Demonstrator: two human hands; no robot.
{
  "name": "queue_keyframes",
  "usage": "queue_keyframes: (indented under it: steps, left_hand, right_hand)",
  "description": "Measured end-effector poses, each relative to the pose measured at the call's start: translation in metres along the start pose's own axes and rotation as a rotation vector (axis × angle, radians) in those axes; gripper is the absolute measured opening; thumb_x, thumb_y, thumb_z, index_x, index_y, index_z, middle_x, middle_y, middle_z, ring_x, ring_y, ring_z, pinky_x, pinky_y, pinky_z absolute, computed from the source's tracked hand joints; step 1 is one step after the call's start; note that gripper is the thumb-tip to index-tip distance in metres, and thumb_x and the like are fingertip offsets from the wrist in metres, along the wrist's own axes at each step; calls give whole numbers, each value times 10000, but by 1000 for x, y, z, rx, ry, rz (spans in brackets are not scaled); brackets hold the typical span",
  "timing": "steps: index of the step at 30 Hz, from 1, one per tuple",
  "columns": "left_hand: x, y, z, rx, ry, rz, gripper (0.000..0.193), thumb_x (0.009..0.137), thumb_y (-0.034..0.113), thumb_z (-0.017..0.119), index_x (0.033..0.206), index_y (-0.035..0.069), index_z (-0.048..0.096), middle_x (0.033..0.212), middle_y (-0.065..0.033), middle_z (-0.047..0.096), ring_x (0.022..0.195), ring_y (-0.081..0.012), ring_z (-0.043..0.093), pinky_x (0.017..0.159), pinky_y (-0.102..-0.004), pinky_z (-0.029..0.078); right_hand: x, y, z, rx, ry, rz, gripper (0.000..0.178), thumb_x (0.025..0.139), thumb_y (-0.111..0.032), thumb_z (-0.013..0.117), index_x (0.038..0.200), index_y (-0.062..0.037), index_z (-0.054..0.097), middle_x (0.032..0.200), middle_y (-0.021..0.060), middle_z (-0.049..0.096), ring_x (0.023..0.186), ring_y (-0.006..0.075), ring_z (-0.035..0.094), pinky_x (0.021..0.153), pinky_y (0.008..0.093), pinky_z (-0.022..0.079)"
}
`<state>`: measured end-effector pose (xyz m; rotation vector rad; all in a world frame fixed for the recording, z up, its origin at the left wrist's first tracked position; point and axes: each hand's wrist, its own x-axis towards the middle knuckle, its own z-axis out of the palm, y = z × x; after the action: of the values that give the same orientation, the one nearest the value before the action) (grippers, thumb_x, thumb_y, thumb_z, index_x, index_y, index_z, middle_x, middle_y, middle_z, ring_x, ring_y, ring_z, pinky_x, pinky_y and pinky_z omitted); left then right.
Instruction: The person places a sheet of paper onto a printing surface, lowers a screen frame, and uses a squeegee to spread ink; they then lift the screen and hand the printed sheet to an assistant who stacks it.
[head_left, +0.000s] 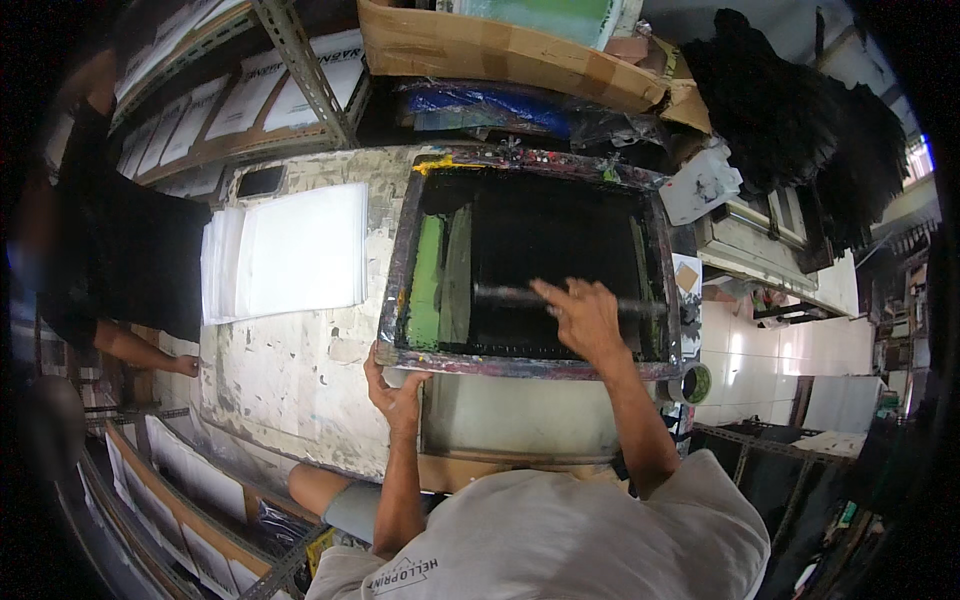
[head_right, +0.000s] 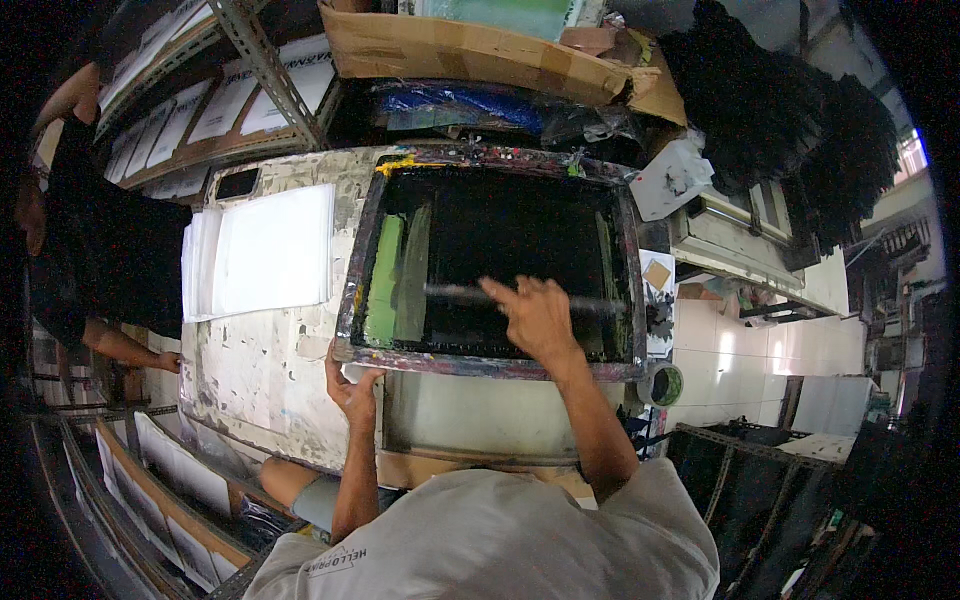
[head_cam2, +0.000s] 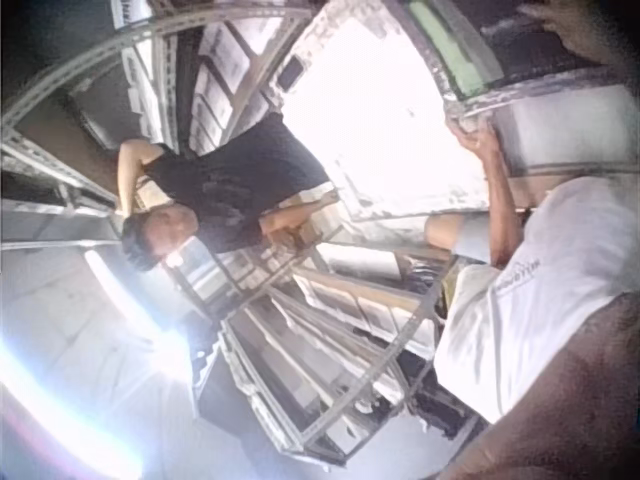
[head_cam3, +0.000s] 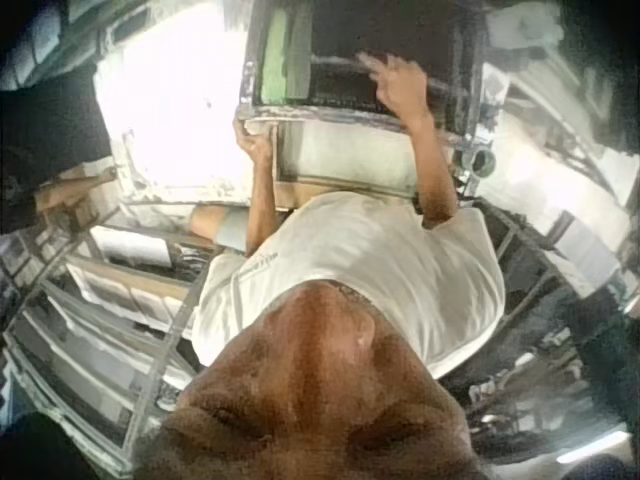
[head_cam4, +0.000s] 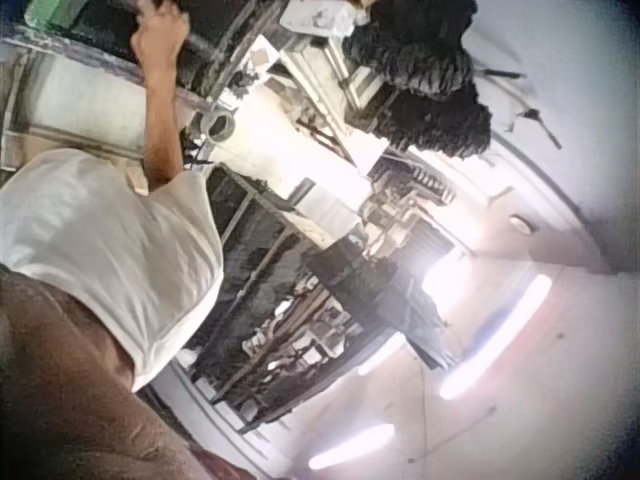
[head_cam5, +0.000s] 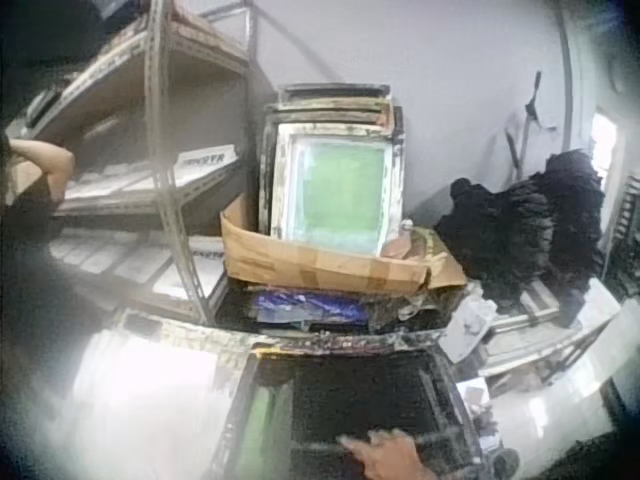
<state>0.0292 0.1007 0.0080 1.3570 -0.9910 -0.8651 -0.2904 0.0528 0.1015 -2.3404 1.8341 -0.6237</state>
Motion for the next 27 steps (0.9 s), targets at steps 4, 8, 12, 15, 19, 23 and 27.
queue_keyframes:
  steps: [4,8,12,15,19,23,27]
  left_hand:
    - [11,38,11,3,56,116,869,622,-67,827,1421,-43,484,1329,-124,573,1236,-243,535,1100,-361,388]
    - [34,96,38,-83,113,181,833,700,-111,762,1461,-57,427,1358,-152,547,1238,-242,516,1063,-347,415]
    - [65,129,61,-174,91,304,792,835,-132,591,1537,67,285,1172,-106,547,1077,-192,493,928,-340,466]
    - [89,96,73,-71,-51,279,457,914,44,691,1334,20,511,1114,-91,607,1005,-193,552,872,-356,467]
    - [60,-1,81,517,-179,244,328,900,262,762,1067,5,647,1083,-157,613,995,-304,597,837,-417,486]
    - [24,-25,100,990,-260,340,371,819,263,786,1033,-8,652,1121,-179,589,1053,-397,559,846,-496,478]
    - [16,-30,110,964,-224,335,271,837,207,757,899,-29,640,1057,-188,602,1003,-396,566,856,-490,464]
  right_hand:
    - [-33,-39,-50,20,19,-57,534,787,-284,733,1316,-251,665,925,176,639,852,305,632,717,429,475]
    - [-12,-41,-87,-98,223,-184,672,703,-443,792,1331,-246,654,924,150,615,828,287,608,711,422,475]
    - [46,-36,-137,-106,225,-137,669,670,-491,818,1263,-211,693,883,169,651,824,348,651,713,457,506]
    - [90,-21,-166,-77,270,-155,597,676,-492,825,1182,-190,732,803,176,680,757,386,670,682,475,528]
    - [135,-18,-187,-18,209,-38,536,717,-481,811,1126,-139,771,979,221,733,936,369,705,874,454,537]
    - [151,-7,-189,-137,297,-53,578,715,-500,835,1150,-126,762,1029,177,741,969,334,708,900,427,537]
    - [154,-16,-214,49,175,-60,536,718,-392,797,1098,-17,749,995,259,727,963,394,694,886,458,524]
